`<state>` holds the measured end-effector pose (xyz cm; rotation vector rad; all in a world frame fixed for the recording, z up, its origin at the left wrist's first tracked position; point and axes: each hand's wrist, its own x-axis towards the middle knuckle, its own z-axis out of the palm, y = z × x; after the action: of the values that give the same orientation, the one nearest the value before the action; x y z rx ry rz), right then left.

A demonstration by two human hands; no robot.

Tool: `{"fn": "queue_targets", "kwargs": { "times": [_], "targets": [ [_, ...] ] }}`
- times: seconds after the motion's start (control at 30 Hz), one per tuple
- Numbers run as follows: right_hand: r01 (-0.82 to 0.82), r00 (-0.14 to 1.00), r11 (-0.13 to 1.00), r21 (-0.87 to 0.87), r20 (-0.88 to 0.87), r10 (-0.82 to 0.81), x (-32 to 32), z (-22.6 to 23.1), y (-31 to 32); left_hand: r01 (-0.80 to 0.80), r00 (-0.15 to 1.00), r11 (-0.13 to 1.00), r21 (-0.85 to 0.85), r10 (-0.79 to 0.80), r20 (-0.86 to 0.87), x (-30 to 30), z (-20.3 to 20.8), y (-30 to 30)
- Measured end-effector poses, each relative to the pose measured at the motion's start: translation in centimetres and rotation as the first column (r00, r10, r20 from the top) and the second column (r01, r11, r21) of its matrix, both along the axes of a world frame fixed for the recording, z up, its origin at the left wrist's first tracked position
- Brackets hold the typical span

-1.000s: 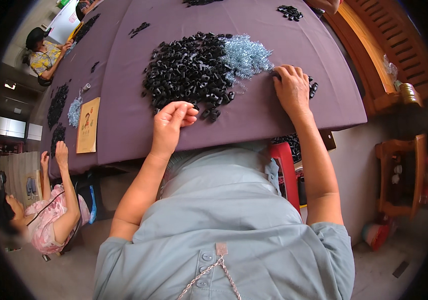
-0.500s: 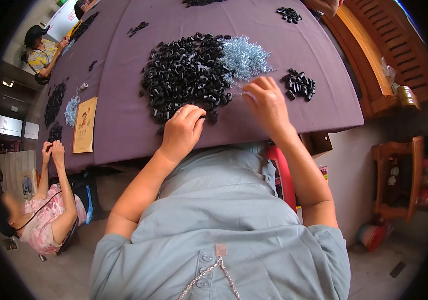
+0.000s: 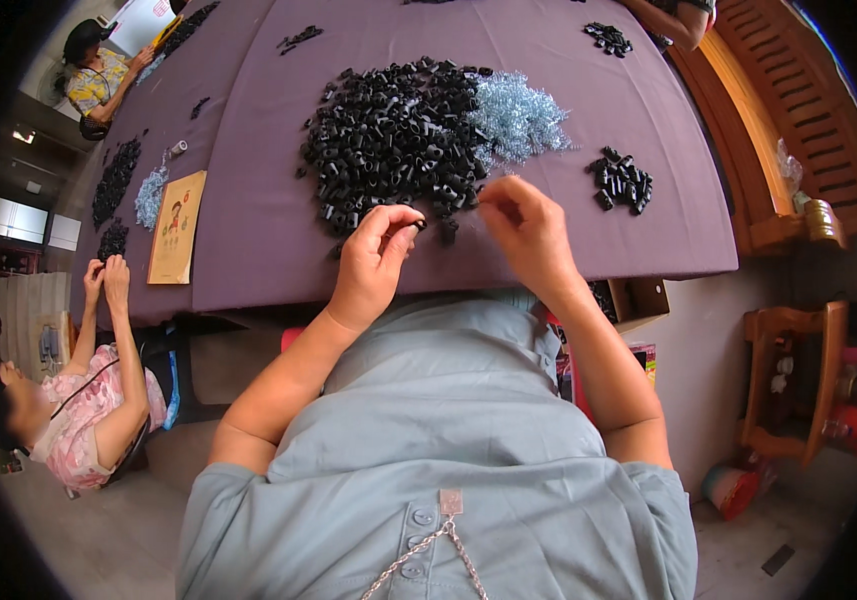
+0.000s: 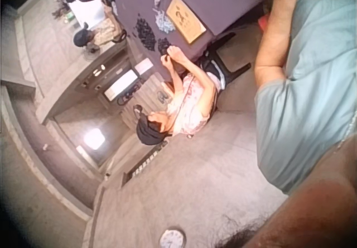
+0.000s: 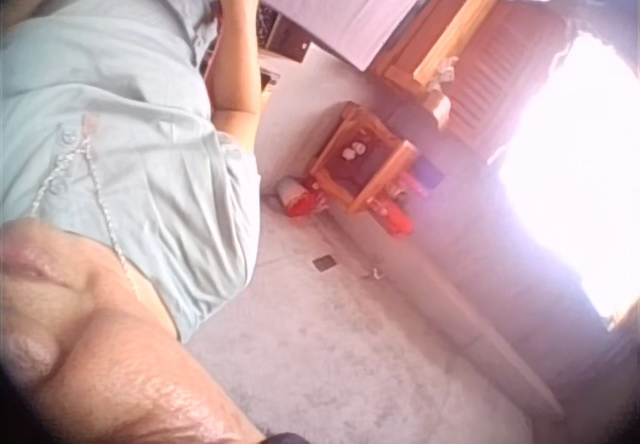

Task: The person assembles cord locks by hand, picking up plastic pieces and springs from the table and fitting them together.

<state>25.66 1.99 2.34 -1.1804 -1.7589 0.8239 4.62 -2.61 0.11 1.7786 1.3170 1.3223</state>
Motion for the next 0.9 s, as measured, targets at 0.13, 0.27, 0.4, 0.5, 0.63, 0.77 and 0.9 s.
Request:
{"fn": "queue_targets", "kwargs": {
  "times": [0.13, 0.27, 0.4, 0.5, 0.63, 0.77, 0.9],
  "targets": [
    [-0.224, 0.943, 0.949, -0.221, -0.295, 0.154, -2.3, -0.7, -0.4, 0.123, 0.93, 0.935, -0.334, 0.009, 0.368, 0.4, -0.5, 0.1],
    [-0.21, 0.943, 0.966, -0.15, -0.291, 0.159, -3.8, -0.8, -0.4, 0.162, 0.894, 0.929, -0.333, 0.005, 0.449, 0.5, -0.4, 0.2],
    [-0.204, 0.968, 0.973, -0.104, -0.17, 0.184, -3.9, -0.2, -0.6, 0.202, 0.892, 0.924, -0.326, -0.036, 0.45, 0.1, -0.9, 0.0],
    [-0.18, 0.965, 0.977, -0.117, -0.212, 0.153, -3.5, -0.3, -0.7, 0.22, 0.878, 0.915, -0.339, -0.034, 0.478, 0.1, -0.6, 0.4],
    [-0.202, 0.967, 0.973, -0.113, -0.181, 0.18, -3.1, -0.2, -0.8, 0.231, 0.85, 0.915, -0.33, -0.025, 0.526, -0.1, -0.9, 0.3],
    [-0.21, 0.978, 0.977, -0.022, -0.011, 0.21, -3.0, 0.0, -1.1, 0.232, 0.864, 0.915, -0.329, -0.038, 0.502, -0.1, -1.0, 0.2],
    [-0.21, 0.977, 0.975, 0.078, -0.02, 0.213, -3.5, 0.2, -1.6, 0.267, 0.868, 0.89, -0.369, -0.055, 0.494, -0.5, -0.9, 0.0]
  ]
}}
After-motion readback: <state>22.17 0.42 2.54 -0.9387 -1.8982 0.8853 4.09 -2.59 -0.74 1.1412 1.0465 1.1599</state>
